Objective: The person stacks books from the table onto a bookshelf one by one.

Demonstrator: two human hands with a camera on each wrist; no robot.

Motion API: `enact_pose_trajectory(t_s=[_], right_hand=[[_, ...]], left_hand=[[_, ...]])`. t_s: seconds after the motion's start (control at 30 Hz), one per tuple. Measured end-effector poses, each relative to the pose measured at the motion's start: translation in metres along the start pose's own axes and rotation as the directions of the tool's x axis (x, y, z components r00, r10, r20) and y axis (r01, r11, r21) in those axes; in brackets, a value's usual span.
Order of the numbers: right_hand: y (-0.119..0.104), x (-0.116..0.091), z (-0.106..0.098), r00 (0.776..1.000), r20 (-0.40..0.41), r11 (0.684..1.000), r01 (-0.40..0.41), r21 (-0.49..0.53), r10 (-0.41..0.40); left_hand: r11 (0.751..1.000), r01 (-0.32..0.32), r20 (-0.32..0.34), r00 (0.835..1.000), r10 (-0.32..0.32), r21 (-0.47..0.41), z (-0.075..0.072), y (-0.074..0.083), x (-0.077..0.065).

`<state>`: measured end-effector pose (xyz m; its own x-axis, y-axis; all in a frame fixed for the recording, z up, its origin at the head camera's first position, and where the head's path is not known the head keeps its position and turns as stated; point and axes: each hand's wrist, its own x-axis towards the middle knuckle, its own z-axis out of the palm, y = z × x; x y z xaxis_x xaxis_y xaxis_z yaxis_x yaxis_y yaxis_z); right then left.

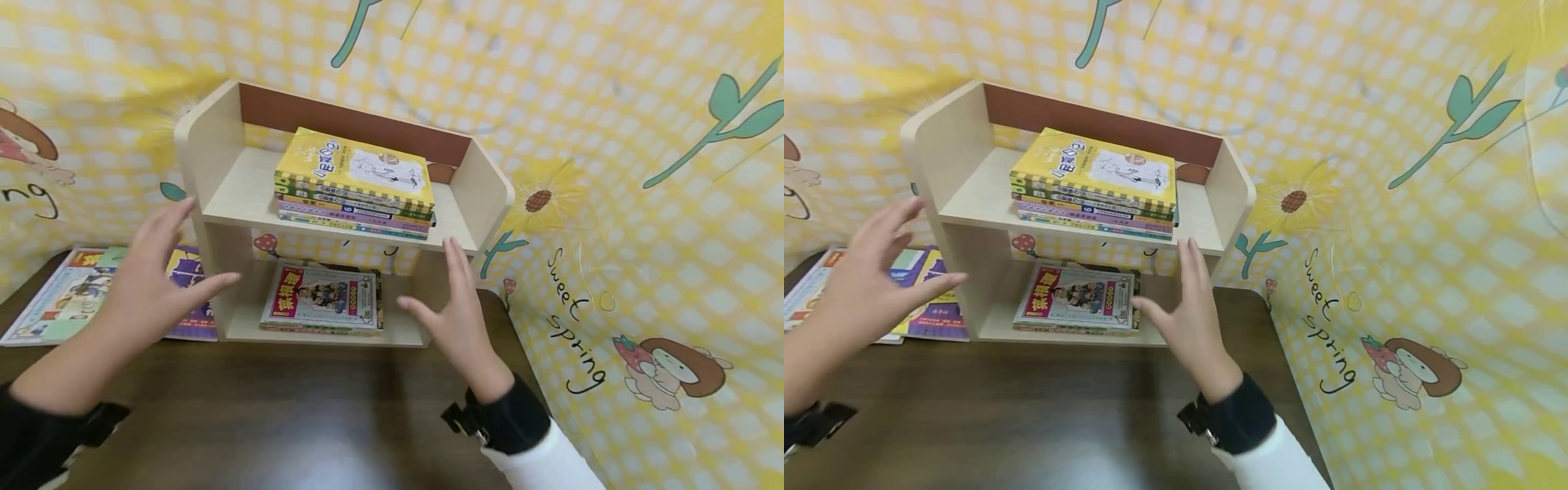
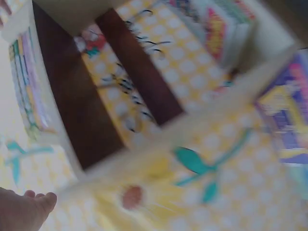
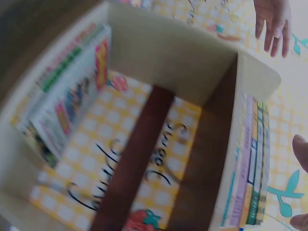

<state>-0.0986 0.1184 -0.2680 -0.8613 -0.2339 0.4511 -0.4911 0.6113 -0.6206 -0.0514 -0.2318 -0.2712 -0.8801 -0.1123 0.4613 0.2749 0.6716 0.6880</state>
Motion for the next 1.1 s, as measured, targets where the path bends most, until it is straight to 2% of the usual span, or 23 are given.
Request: enact_pose_trajectory(t_s=[0.1, 0.23, 0.33, 0.43, 0.57, 0.7, 0.8, 0.87, 1.0, 1.1], right_hand=[[0.010, -0.027, 0.001, 1.000, 0.023, 1.000, -0.009, -0.008, 0.009], [0.023, -0.056, 0.011, 0.997, 0.058, 0.999, -0.045, -0.020, 0.046], [0.032, -0.076, 0.023, 0.994, 0.085, 0.998, -0.059, -0.037, 0.062], [0.040, -0.096, 0.036, 0.991, 0.111, 0.997, -0.067, -0.042, 0.071], [0.048, -0.121, 0.049, 0.981, 0.167, 0.995, -0.092, -0.042, 0.098], [0.053, -0.140, 0.059, 0.959, 0.254, 0.992, -0.127, -0.024, 0.129], [0.053, -0.149, 0.066, 0.935, 0.316, 0.986, -0.169, -0.012, 0.164], [0.054, -0.154, 0.070, 0.925, 0.342, 0.986, -0.168, -0.021, 0.165], [0.060, -0.163, 0.081, 0.938, 0.339, 0.996, -0.050, -0.072, 0.072], [0.071, -0.171, 0.091, 0.954, 0.288, 0.988, 0.112, -0.108, -0.077]], left_hand=[[0.998, 0.049, -0.064, 0.997, -0.051, -0.032, -0.005, -0.028, -0.020], [0.989, 0.149, -0.072, 0.986, -0.149, -0.012, -0.003, -0.068, -0.031], [0.971, 0.237, -0.040, 0.971, -0.236, 0.037, 0.002, -0.097, -0.033], [0.956, 0.286, -0.006, 0.958, -0.286, 0.071, 0.008, -0.127, -0.033], [0.927, 0.355, 0.061, 0.930, -0.363, 0.121, 0.018, -0.161, -0.030], [0.886, 0.430, 0.103, 0.887, -0.451, 0.172, 0.025, -0.188, -0.022], [0.840, 0.497, 0.116, 0.841, -0.528, 0.219, 0.029, -0.204, -0.016], [0.808, 0.531, 0.122, 0.811, -0.572, 0.254, 0.032, -0.213, -0.014], [0.738, 0.585, 0.134, 0.746, -0.652, 0.336, 0.035, -0.222, -0.010], [0.690, 0.610, 0.139, 0.702, -0.699, 0.389, 0.036, -0.224, -0.008]])
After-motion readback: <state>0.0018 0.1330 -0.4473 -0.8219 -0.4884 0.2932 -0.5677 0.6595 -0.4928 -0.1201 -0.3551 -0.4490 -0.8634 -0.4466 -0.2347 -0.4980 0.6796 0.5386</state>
